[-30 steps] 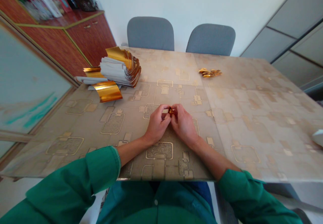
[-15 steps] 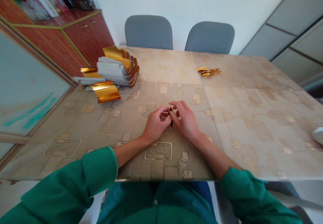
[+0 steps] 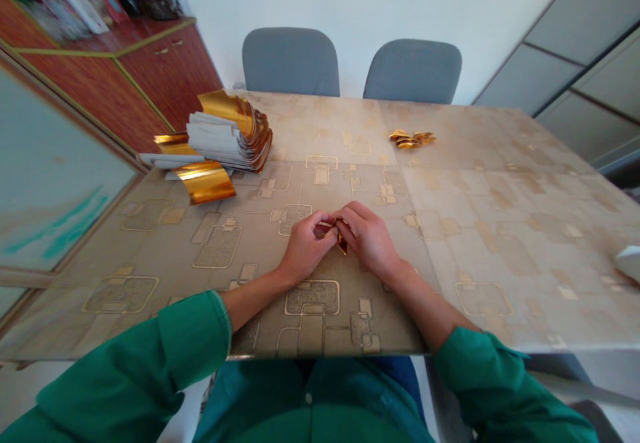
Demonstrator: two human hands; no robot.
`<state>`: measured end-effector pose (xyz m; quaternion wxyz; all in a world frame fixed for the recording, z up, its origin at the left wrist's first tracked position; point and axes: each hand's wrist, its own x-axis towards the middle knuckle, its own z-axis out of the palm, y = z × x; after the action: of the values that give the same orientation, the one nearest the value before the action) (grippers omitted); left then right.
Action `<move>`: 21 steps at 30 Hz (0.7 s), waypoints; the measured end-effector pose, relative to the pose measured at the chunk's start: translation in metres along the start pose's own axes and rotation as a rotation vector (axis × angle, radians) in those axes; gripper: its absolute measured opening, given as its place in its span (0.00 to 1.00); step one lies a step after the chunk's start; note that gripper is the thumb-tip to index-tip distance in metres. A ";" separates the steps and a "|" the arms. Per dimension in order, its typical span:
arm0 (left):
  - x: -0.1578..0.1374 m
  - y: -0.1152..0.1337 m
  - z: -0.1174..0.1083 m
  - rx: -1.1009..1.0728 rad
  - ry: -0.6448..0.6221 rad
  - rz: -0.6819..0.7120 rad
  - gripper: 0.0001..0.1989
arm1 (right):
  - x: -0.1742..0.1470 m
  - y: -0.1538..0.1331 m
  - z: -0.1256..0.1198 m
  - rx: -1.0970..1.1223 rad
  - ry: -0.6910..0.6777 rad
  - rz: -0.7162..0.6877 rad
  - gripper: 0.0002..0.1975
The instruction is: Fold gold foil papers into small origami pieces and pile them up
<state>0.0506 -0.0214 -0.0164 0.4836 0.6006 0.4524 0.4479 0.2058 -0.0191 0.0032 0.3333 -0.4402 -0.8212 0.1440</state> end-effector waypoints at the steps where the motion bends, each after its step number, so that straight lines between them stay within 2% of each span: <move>1: 0.000 0.000 0.000 -0.018 -0.002 -0.011 0.07 | 0.000 0.001 0.000 -0.023 -0.002 -0.013 0.11; 4: 0.000 0.000 0.000 -0.059 -0.012 -0.038 0.07 | 0.000 0.001 0.000 -0.050 0.003 -0.032 0.12; 11: 0.000 0.002 -0.001 -0.050 -0.025 -0.036 0.07 | 0.001 0.002 -0.001 0.069 -0.022 -0.030 0.09; 16: 0.001 0.002 -0.003 -0.019 -0.062 -0.024 0.10 | 0.002 0.003 -0.001 0.100 0.009 0.033 0.07; 21: 0.004 0.005 -0.008 -0.190 -0.023 -0.114 0.12 | 0.000 0.005 -0.013 0.185 0.046 0.026 0.10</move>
<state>0.0438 -0.0167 -0.0095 0.5684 0.5306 0.4359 0.4533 0.2173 -0.0169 0.0099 0.3895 -0.4211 -0.7908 0.2134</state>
